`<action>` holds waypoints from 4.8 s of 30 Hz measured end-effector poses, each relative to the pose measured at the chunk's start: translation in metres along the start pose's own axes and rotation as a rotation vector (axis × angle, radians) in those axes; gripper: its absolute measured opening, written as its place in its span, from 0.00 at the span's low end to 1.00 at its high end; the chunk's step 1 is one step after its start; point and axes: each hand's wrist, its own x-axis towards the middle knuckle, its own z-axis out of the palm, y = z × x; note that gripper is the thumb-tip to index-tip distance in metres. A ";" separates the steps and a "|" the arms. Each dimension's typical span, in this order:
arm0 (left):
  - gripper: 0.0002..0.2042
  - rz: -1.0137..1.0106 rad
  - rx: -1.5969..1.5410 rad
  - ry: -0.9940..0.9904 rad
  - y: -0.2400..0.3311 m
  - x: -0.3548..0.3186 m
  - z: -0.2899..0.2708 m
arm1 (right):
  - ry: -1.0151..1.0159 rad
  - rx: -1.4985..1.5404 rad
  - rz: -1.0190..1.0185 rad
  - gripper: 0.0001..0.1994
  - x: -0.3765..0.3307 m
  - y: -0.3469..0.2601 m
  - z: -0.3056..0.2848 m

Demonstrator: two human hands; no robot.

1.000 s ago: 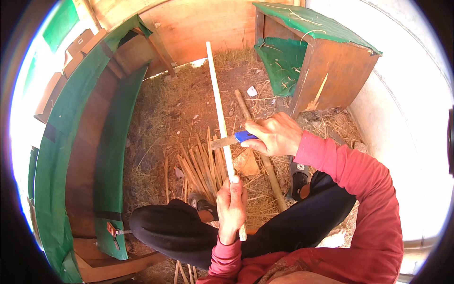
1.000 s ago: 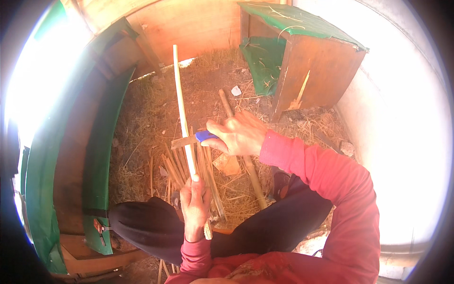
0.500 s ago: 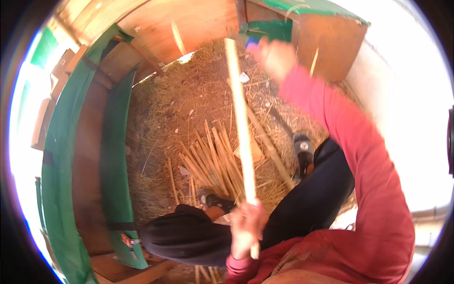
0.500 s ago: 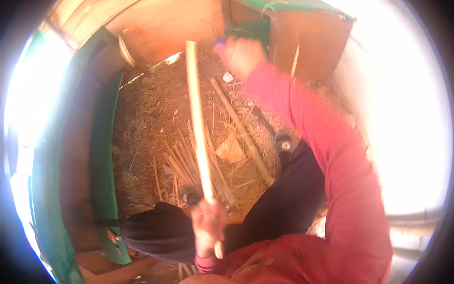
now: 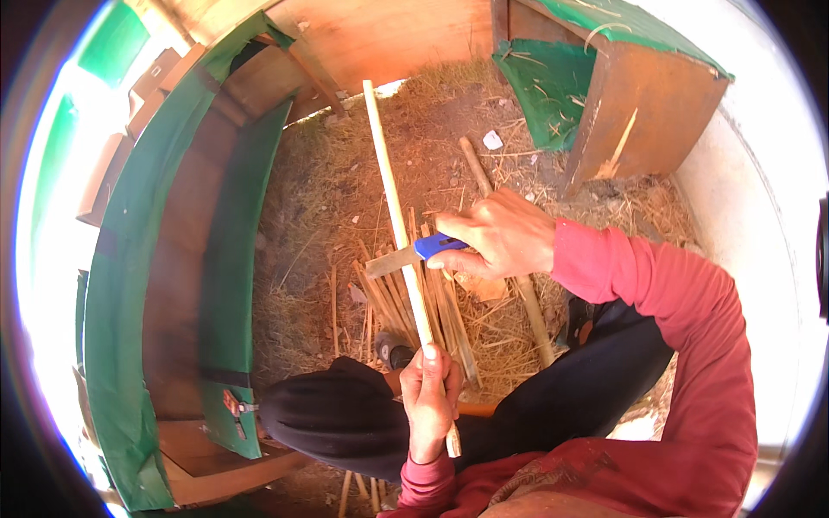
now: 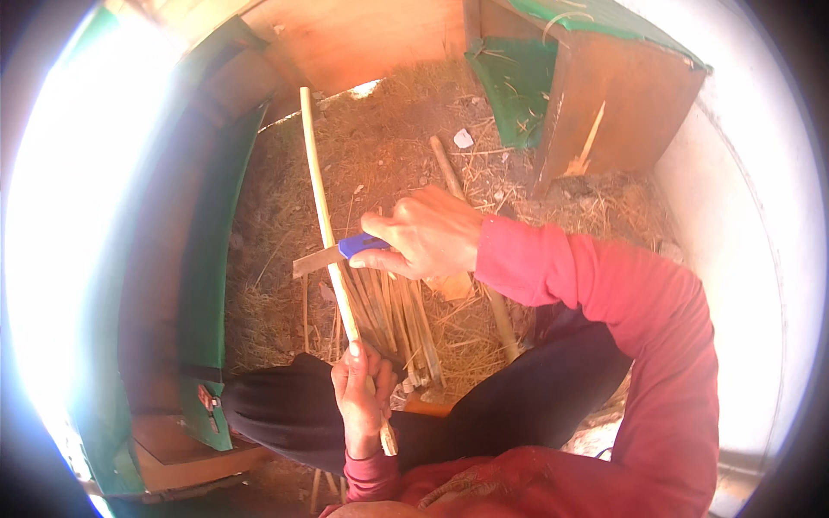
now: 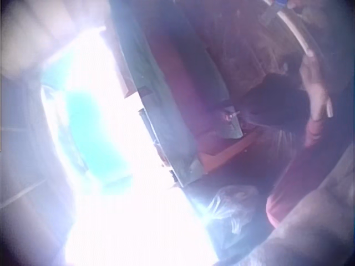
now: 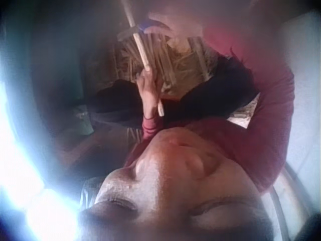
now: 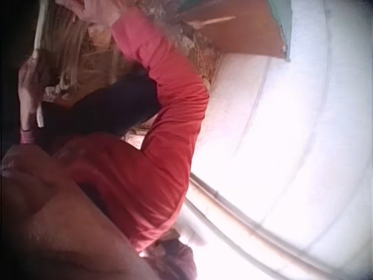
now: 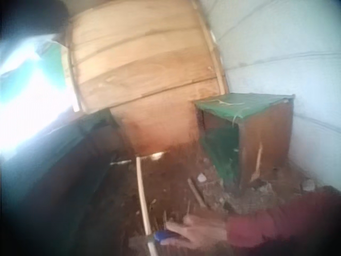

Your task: The person sits on the ground and uses a small knife to shave the bark off a long, thin wooden stick. They hold the stick with one hand and scrape the blade along its length repeatedly, rotating the stick to remove the outer layer.

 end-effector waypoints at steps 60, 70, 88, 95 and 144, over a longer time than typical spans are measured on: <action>0.23 -0.137 -0.423 -0.094 0.017 -0.012 0.008 | 0.114 -0.055 -0.060 0.21 0.014 0.001 -0.001; 0.26 -0.350 -0.626 -0.233 -0.001 -0.022 0.014 | 0.267 -0.216 0.488 0.29 0.021 0.084 -0.034; 0.25 -0.030 0.082 0.072 0.009 -0.025 0.016 | 0.046 -0.092 -0.107 0.24 0.006 -0.007 -0.001; 0.24 0.005 0.224 0.205 0.002 -0.014 0.010 | 0.152 -0.282 -0.119 0.25 0.015 0.012 0.022; 0.17 0.040 0.116 0.089 0.002 -0.027 0.009 | 0.388 0.054 0.025 0.16 0.012 0.026 -0.051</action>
